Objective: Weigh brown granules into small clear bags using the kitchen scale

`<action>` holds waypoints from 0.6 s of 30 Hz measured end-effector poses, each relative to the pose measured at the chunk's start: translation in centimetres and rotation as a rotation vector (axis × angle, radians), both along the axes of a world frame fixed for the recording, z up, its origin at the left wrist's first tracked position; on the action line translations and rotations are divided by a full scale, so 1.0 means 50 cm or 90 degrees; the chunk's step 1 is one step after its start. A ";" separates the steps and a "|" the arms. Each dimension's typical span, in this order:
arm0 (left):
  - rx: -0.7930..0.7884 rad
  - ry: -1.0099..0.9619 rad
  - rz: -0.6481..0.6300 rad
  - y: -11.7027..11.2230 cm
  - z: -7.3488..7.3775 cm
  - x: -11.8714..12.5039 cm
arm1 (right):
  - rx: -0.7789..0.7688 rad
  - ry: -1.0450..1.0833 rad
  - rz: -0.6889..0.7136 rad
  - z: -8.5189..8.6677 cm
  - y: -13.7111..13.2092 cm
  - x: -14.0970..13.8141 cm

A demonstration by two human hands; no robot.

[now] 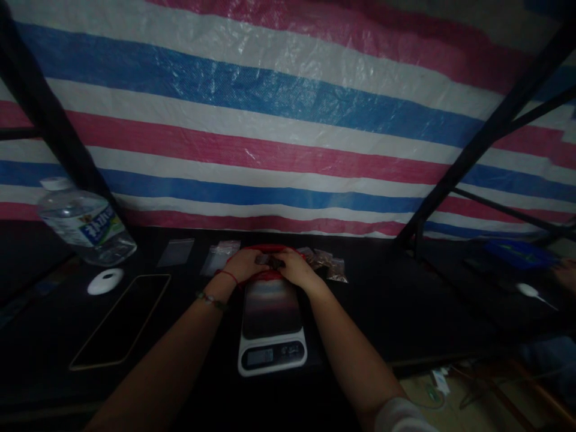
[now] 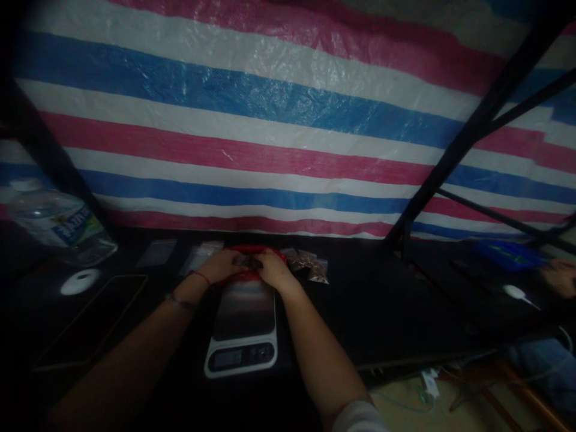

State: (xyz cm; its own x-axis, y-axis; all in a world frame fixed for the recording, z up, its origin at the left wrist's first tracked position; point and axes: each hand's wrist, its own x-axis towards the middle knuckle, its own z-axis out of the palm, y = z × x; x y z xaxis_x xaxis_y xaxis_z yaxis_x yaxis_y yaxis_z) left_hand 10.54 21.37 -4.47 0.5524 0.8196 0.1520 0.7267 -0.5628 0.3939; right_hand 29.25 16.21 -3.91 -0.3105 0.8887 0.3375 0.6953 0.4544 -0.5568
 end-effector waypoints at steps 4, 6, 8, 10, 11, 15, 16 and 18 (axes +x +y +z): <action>0.004 0.013 0.035 -0.001 0.000 -0.001 | 0.009 -0.044 0.008 0.000 0.003 0.008; -0.001 0.025 0.049 -0.004 0.006 -0.003 | 0.011 -0.052 0.009 0.002 0.002 0.009; -0.015 0.029 0.029 -0.009 0.014 -0.006 | 0.010 -0.059 0.019 0.005 0.001 0.006; -0.028 0.025 0.011 -0.013 0.023 -0.006 | 0.007 -0.063 0.030 0.008 0.000 0.001; -0.034 0.024 0.006 -0.015 0.027 -0.005 | 0.006 -0.065 0.030 0.009 0.000 -0.002; -0.079 -0.007 -0.005 -0.018 0.036 0.000 | -0.006 -0.074 0.013 0.007 0.005 -0.009; -0.094 -0.023 -0.009 -0.017 0.036 0.001 | -0.014 -0.077 0.004 0.005 0.007 -0.009; -0.113 -0.058 0.003 -0.015 0.032 0.002 | -0.027 -0.082 -0.013 -0.001 0.011 -0.009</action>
State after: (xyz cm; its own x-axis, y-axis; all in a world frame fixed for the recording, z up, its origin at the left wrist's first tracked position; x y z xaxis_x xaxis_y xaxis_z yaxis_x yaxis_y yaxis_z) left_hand 10.63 20.62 -2.85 0.5395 0.8402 0.0540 0.6858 -0.4758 0.5507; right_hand 28.81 16.77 -3.97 -0.3305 0.9077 0.2584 0.7708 0.4176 -0.4812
